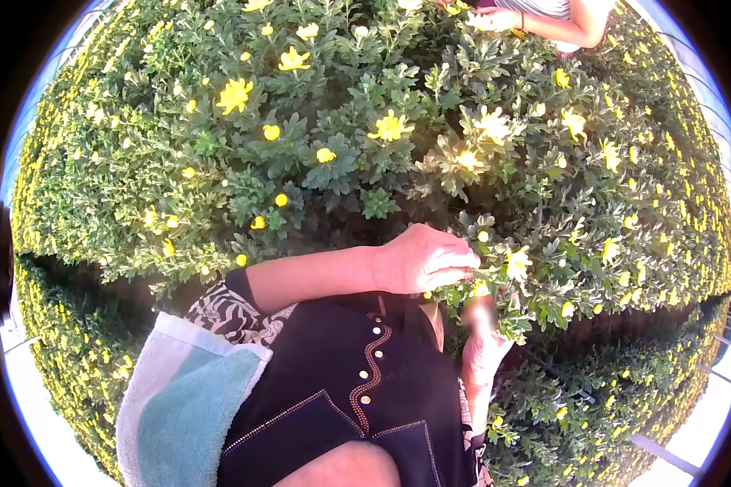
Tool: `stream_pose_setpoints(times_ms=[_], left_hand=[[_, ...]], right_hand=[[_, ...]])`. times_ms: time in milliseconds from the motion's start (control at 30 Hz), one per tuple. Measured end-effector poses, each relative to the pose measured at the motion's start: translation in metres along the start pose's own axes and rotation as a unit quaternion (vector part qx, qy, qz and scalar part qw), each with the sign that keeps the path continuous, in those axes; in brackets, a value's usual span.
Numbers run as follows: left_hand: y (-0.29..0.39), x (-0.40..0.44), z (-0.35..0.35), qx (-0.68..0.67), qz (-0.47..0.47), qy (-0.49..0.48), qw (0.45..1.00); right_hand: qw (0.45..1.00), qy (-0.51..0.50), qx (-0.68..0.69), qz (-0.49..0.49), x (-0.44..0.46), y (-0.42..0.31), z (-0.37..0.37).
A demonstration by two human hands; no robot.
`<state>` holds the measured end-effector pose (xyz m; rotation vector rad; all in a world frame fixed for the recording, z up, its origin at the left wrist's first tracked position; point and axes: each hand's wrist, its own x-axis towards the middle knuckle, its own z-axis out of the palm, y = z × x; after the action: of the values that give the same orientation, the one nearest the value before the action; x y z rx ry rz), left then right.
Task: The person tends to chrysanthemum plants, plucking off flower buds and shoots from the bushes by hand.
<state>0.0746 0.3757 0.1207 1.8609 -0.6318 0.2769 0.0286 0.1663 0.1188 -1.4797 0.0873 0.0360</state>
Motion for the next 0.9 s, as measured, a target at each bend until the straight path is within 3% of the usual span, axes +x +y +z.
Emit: stream_pose_setpoints(times_ms=[33, 100, 133, 200, 333, 400, 467, 500, 567, 600, 667, 700, 733, 800, 867, 900], left_hand=[[0.002, -0.007, 0.008, -0.016, -0.003, -0.002, 1.0], [0.013, -0.02, 0.018, 0.012, -0.061, -0.143, 0.988], [0.009, -0.028, 0.023, -0.039, -0.036, -0.132, 0.99], [0.013, -0.039, 0.014, -0.072, -0.075, -0.161, 0.982], [0.014, -0.077, -0.01, -0.176, -0.174, -0.215, 0.945], [0.012, -0.102, -0.021, -0.192, -0.254, -0.17, 0.933], [0.013, -0.125, -0.019, -0.275, -0.351, -0.033, 0.895], [0.013, -0.135, -0.016, -0.293, -0.41, 0.017, 0.864], [0.014, -0.14, -0.002, -0.254, -0.4, 0.035, 0.88], [0.016, -0.137, 0.007, -0.228, -0.389, 0.034, 0.892], [0.018, -0.127, 0.028, -0.178, -0.383, -0.002, 0.906], [0.018, -0.121, 0.039, -0.13, -0.368, -0.033, 0.92], [0.02, -0.114, 0.048, -0.124, -0.372, -0.037, 0.919], [0.021, -0.099, 0.06, -0.104, -0.478, -0.053, 0.871], [0.001, -0.108, 0.068, -0.028, -0.492, -0.115, 0.863], [-0.016, -0.119, 0.078, 0.038, -0.513, -0.007, 0.858]], right_hand=[[1.0, 0.006, 0.001, 0.013, -0.002, -0.01, 0.014], [0.994, 0.042, -0.051, 0.092, -0.006, -0.02, 0.022], [0.994, 0.055, -0.032, 0.09, -0.011, -0.022, 0.025], [0.992, 0.042, -0.006, 0.121, -0.019, -0.006, -0.001], [0.984, -0.026, -0.108, 0.141, -0.03, -0.003, -0.068], [0.969, -0.014, -0.181, 0.166, -0.029, 0.009, -0.101], [0.95, -0.043, -0.246, 0.188, -0.023, 0.037, -0.14], [0.912, -0.083, -0.383, 0.121, -0.018, 0.042, -0.146], [0.784, -0.131, -0.607, -0.015, -0.007, 0.043, -0.145], [0.76, -0.142, -0.633, -0.039, -0.006, 0.044, -0.145], [0.838, -0.209, -0.503, -0.037, 0.005, 0.058, -0.153], [0.903, -0.23, -0.356, 0.066, 0.006, 0.062, -0.15], [0.915, -0.301, -0.236, 0.129, 0.011, 0.057, -0.145], [0.916, -0.358, -0.114, 0.141, 0.014, 0.071, -0.128], [0.898, -0.42, -0.11, 0.068, 0.023, 0.08, -0.104], [0.899, -0.403, -0.169, 0.033, 0.029, 0.099, -0.092]])
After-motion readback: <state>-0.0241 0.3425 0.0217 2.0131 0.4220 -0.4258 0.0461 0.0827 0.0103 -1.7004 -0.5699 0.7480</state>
